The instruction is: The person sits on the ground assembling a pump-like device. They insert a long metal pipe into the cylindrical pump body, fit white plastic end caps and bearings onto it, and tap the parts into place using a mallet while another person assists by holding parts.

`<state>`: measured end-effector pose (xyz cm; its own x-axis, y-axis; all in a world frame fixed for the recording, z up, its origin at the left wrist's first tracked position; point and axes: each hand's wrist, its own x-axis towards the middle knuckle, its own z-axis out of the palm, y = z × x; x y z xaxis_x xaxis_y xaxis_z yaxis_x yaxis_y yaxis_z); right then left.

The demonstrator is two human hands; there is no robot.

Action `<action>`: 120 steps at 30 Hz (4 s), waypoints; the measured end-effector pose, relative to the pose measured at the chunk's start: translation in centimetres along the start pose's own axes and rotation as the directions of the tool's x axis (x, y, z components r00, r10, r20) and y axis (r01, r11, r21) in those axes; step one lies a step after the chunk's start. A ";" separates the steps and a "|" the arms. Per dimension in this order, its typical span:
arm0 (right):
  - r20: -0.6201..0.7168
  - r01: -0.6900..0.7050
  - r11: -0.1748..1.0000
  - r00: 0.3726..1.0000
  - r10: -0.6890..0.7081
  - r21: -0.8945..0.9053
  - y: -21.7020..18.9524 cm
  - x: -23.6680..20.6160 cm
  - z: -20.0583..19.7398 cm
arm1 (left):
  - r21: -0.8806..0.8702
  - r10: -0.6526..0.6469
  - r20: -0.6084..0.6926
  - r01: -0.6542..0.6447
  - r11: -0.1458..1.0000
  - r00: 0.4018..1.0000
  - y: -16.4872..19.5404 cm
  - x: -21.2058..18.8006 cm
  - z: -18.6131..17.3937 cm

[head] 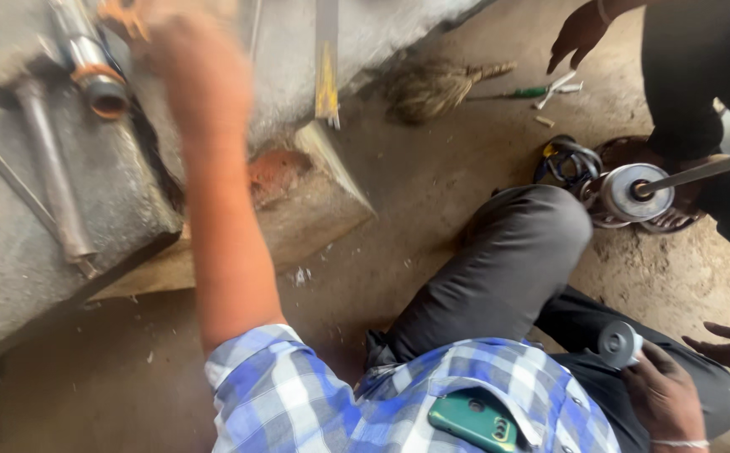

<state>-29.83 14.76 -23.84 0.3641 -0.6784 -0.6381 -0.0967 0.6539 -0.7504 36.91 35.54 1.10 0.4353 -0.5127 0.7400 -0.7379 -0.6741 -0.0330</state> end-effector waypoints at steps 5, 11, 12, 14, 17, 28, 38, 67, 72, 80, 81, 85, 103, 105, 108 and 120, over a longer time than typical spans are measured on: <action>-0.146 -0.053 0.994 0.989 0.038 -0.099 -1.1 -0.1 -3.2 | 0.024 -0.238 0.182 0.238 0.971 0.954 -2.7 -2.6 -1.9; -0.211 -0.004 0.953 0.975 -0.063 -0.303 -4.0 -0.6 -1.0 | 0.011 -0.213 0.190 0.215 0.976 0.958 -2.6 -4.9 -1.5; -0.195 0.022 0.955 0.977 -0.083 -0.294 -4.4 -0.6 -0.1 | 0.000 -0.200 0.190 0.204 0.979 0.961 -2.5 -5.1 -1.7; -0.011 0.098 0.306 0.942 -0.334 -0.947 -5.1 -1.1 1.3 | -0.021 -0.194 0.219 0.204 0.979 0.956 -2.2 -5.2 -2.3; -0.057 0.096 0.439 0.945 -0.323 -0.893 -5.3 -0.8 3.0 | -0.017 -0.226 0.286 0.241 0.970 0.931 -1.1 -4.7 -4.0; 0.496 0.277 -0.490 0.770 -0.401 -0.826 -6.3 0.2 0.1 | -0.334 -0.206 -0.267 0.110 0.936 0.941 4.4 -10.2 -3.6; -0.421 0.165 0.984 0.898 -0.125 0.060 -1.3 -3.8 -5.9 | -0.434 0.067 0.871 0.700 0.567 0.486 23.4 -28.3 27.6; -0.335 0.239 0.827 0.940 -0.066 0.509 -6.5 -4.7 -1.0 | -0.245 0.150 0.963 0.499 0.831 0.224 29.7 -27.5 29.0; -0.459 0.216 0.921 0.887 -0.046 0.326 -4.8 -2.9 -2.3 | -0.342 0.032 0.903 0.673 0.656 0.428 24.2 -26.5 27.9; -0.362 0.072 0.985 0.932 -0.011 0.157 -6.7 8.3 4.0 | -0.893 0.080 0.330 0.284 0.350 0.940 14.6 -15.2 5.0; -0.341 0.053 0.990 0.940 -0.005 0.134 -7.1 9.9 5.4 | -0.909 0.062 0.190 0.152 0.389 0.980 13.1 -13.7 0.9; -0.276 0.029 0.998 0.961 -0.013 0.056 -8.1 9.5 5.4 | -0.652 -0.172 0.005 0.133 0.747 0.985 4.4 -7.6 -8.0; 0.348 0.868 0.466 0.390 -0.853 0.170 -32.0 -6.2 2.9 | -0.855 0.145 0.091 0.002 0.519 0.985 23.7 -1.9 -9.3; 0.402 0.848 0.496 0.394 -0.826 0.186 -37.0 -7.7 6.2 | -0.983 0.348 0.088 0.024 0.183 0.933 31.8 -1.1 -8.2; 0.449 0.794 0.543 0.394 -0.802 0.274 -40.8 -8.5 9.9 | -0.983 0.409 0.065 0.128 -0.129 0.910 41.3 2.0 -6.5; 0.497 0.801 -0.074 0.293 -0.817 -0.594 -44.6 -10.2 13.0 | -0.760 0.415 0.252 0.444 -0.474 0.874 52.4 0.9 -0.7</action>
<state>-17.15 -3.11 18.34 0.6457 -0.5669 0.5115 -0.2520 -0.7906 -0.5581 -1.74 0.10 0.52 0.2041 -0.8619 0.4643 0.1507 0.4963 0.8550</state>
